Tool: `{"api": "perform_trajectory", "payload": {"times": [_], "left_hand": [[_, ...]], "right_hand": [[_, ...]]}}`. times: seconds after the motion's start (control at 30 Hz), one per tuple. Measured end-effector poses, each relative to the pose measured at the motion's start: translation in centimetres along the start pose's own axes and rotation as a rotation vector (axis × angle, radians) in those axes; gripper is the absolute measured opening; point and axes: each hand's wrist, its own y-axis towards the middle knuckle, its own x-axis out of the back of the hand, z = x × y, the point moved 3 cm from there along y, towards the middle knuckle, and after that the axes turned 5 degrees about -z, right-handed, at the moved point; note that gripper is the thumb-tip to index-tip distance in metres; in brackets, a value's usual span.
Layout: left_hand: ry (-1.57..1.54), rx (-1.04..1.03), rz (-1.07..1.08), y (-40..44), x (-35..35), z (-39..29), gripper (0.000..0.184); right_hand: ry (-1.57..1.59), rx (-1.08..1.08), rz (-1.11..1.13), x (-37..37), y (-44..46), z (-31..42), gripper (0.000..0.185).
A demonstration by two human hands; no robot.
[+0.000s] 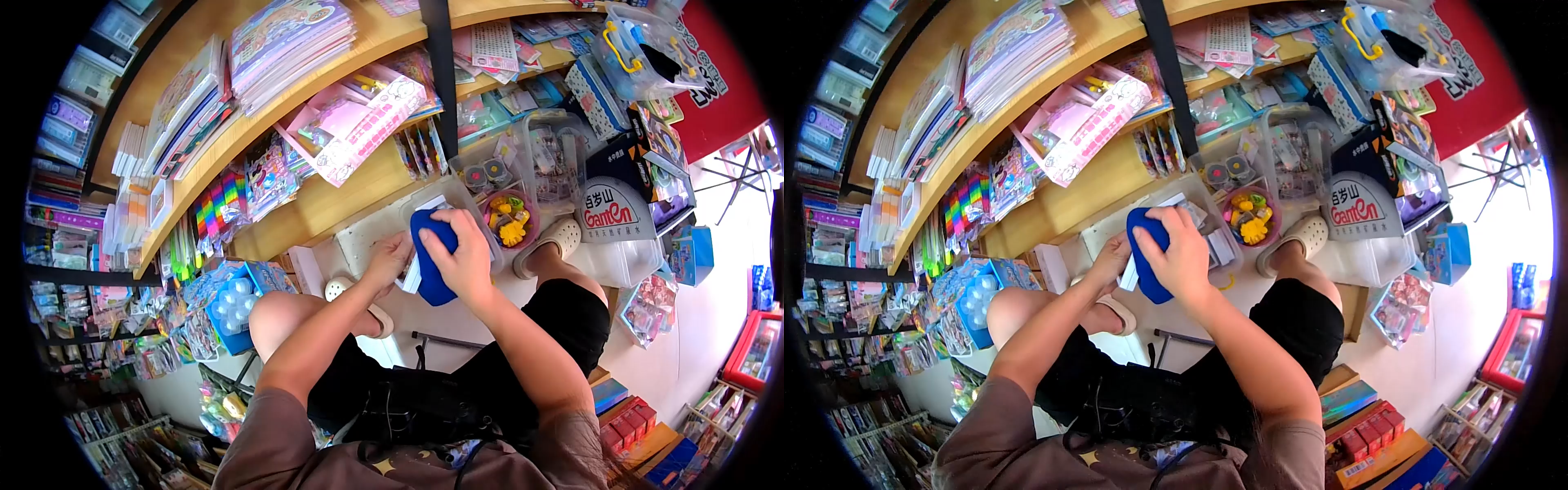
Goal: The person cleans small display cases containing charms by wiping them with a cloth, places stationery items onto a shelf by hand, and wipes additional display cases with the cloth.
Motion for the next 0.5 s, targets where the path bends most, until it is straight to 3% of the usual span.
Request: {"api": "perform_trajectory", "payload": {"times": [0.07, 0.1, 0.13, 0.5], "left_hand": [[0.015, 0.028, 0.021, -0.7, -0.7, 0.5, 0.034], [0.236, -0.068, 0.032, -1.5, -1.1, -0.5, 0.033], [0.220, -0.067, 0.069, -1.6, -1.1, -0.5, 0.033], [0.134, -0.137, 0.092, -1.5, -0.3, -1.4, 0.036]], "right_hand": [[-0.038, -0.095, -0.042, 0.5, 1.1, -1.6, 0.022], [-0.066, -0.188, -0.040, 0.7, 1.3, -2.7, 0.021], [-0.147, -0.192, -0.069, 0.6, 1.0, -3.4, 0.020], [0.299, -0.510, 0.037, 1.7, 1.0, -5.6, 0.021]]}}
